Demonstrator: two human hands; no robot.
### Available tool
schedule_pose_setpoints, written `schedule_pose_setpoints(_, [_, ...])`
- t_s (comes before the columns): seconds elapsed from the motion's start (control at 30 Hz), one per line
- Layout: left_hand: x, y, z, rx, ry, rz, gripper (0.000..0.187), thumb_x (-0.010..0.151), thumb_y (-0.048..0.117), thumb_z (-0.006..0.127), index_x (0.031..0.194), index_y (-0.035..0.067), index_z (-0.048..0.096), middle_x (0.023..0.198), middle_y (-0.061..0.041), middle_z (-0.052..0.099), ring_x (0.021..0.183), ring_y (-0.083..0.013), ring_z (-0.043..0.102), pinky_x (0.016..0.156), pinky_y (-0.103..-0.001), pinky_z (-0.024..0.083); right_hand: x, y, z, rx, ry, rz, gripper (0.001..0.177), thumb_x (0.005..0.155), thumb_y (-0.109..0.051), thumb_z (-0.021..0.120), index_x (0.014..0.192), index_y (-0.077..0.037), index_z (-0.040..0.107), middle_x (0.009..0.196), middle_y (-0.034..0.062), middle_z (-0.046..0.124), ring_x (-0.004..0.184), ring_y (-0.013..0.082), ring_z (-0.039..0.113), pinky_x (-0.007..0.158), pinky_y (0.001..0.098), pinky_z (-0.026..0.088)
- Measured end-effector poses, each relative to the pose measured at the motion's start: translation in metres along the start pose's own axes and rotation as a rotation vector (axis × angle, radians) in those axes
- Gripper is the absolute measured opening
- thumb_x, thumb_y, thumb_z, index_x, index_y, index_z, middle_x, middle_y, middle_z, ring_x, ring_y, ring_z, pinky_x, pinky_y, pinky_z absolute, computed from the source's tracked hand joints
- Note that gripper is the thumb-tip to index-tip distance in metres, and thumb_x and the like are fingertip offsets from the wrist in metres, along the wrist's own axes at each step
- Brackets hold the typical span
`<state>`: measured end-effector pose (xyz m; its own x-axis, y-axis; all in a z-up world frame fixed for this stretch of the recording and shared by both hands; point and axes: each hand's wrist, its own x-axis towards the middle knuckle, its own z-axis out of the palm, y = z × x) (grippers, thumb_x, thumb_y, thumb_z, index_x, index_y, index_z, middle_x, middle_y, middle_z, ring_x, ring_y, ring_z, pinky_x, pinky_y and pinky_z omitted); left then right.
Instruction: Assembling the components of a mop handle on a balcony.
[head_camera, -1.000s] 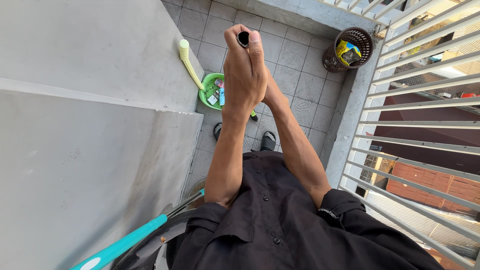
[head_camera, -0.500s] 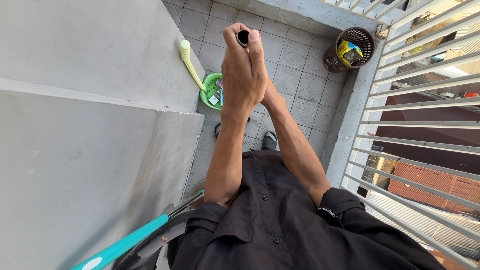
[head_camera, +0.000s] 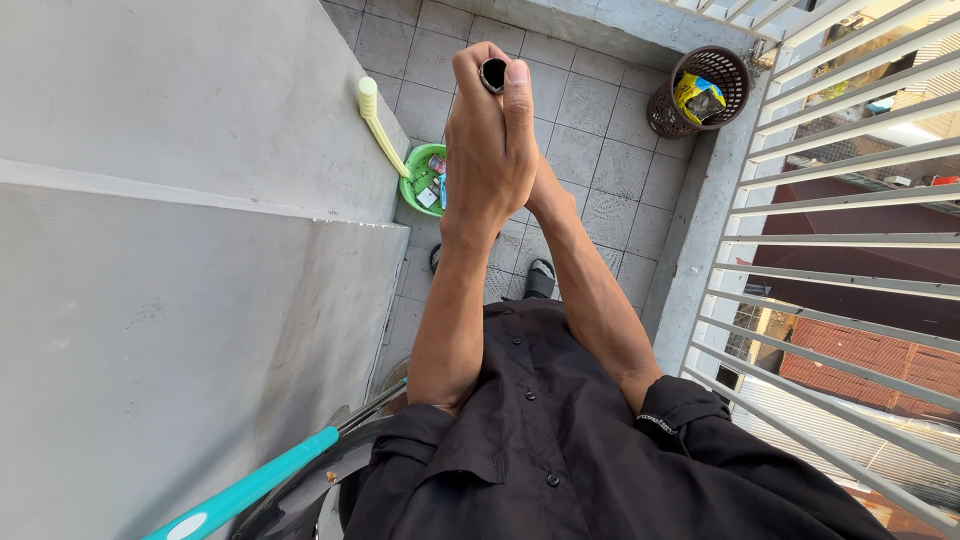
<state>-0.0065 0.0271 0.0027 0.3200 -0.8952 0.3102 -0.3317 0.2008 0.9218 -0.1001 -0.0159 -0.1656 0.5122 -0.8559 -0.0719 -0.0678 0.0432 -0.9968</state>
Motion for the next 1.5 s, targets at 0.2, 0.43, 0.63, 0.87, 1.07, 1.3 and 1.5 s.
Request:
schedule_pose_setpoints(0.2, [0.006, 0.001, -0.004, -0.046, -0.025, 0.028, 0.047, 0.114, 0.049, 0.031, 0.120, 0.004, 0.042, 0.077, -0.007, 0.061, 0.072, -0.0199, 0.067, 0.065, -0.036, 0.054, -0.001, -0.021, -0.004, -0.283, 0.025, -0.096, 0.034, 0.089, -0.019, 0.075, 0.113, 0.001, 0.061, 0.105, 0.0148, 0.071, 0.094, 0.0218, 0.067, 0.078, 0.0382, 0.055])
schedule_pose_setpoints(0.43, [0.013, -0.010, -0.003, -0.108, -0.080, -0.037, 0.045, 0.111, 0.047, 0.033, 0.115, 0.004, 0.046, 0.074, -0.005, 0.054, 0.066, -0.0169, 0.057, 0.060, -0.035, 0.047, 0.002, -0.019, -0.008, -0.494, 0.046, -0.073, 0.021, 0.084, -0.015, 0.076, 0.093, 0.000, 0.065, 0.083, 0.0146, 0.072, 0.071, 0.0285, 0.069, 0.061, 0.0429, 0.052])
schedule_pose_setpoints(0.63, [0.020, -0.020, 0.002, -0.196, -0.127, 0.007, 0.041, 0.111, 0.041, 0.037, 0.110, 0.002, 0.050, 0.074, -0.005, 0.055, 0.072, -0.0163, 0.061, 0.069, -0.035, 0.052, -0.002, -0.028, -0.011, -0.640, 0.097, -0.129, 0.027, 0.081, -0.013, 0.076, 0.099, 0.000, 0.060, 0.086, 0.0157, 0.072, 0.075, 0.0382, 0.067, 0.064, 0.0471, 0.050])
schedule_pose_setpoints(0.87, [0.028, -0.032, 0.004, -0.240, -0.205, 0.011, 0.039, 0.111, 0.039, 0.037, 0.107, 0.002, 0.050, 0.076, -0.007, 0.055, 0.072, -0.0172, 0.059, 0.069, -0.036, 0.051, 0.000, -0.021, -0.011, -0.654, 0.156, -0.111, 0.034, 0.086, -0.014, 0.073, 0.113, -0.002, 0.055, 0.095, 0.0163, 0.072, 0.081, 0.0422, 0.067, 0.068, 0.0487, 0.051])
schedule_pose_setpoints(1.07, [0.037, -0.025, 0.001, -0.237, -0.262, -0.024, 0.039, 0.109, 0.040, 0.036, 0.111, 0.003, 0.047, 0.074, -0.005, 0.056, 0.070, -0.0161, 0.062, 0.065, -0.034, 0.052, 0.008, 0.004, -0.008, -0.658, 0.234, -0.222, 0.030, 0.080, -0.013, 0.076, 0.103, -0.001, 0.061, 0.093, 0.0185, 0.070, 0.081, 0.0428, 0.066, 0.069, 0.0488, 0.051])
schedule_pose_setpoints(1.3, [0.040, -0.031, -0.003, -0.202, -0.283, 0.033, 0.038, 0.112, 0.039, 0.036, 0.110, 0.004, 0.048, 0.076, -0.005, 0.055, 0.069, -0.0166, 0.061, 0.064, -0.035, 0.051, 0.007, -0.006, 0.010, -0.423, 0.337, -0.087, 0.025, 0.081, -0.011, 0.076, 0.095, 0.002, 0.060, 0.084, 0.0165, 0.071, 0.074, 0.0347, 0.068, 0.067, 0.0446, 0.053])
schedule_pose_setpoints(1.5, [0.043, -0.032, -0.004, -0.178, -0.285, 0.070, 0.036, 0.111, 0.038, 0.037, 0.110, 0.004, 0.048, 0.074, -0.005, 0.055, 0.065, -0.0159, 0.058, 0.061, -0.036, 0.048, 0.013, 0.006, 0.018, -0.368, 0.381, 0.091, 0.023, 0.087, -0.015, 0.074, 0.095, 0.003, 0.061, 0.082, 0.0157, 0.073, 0.076, 0.0245, 0.069, 0.068, 0.0432, 0.054])
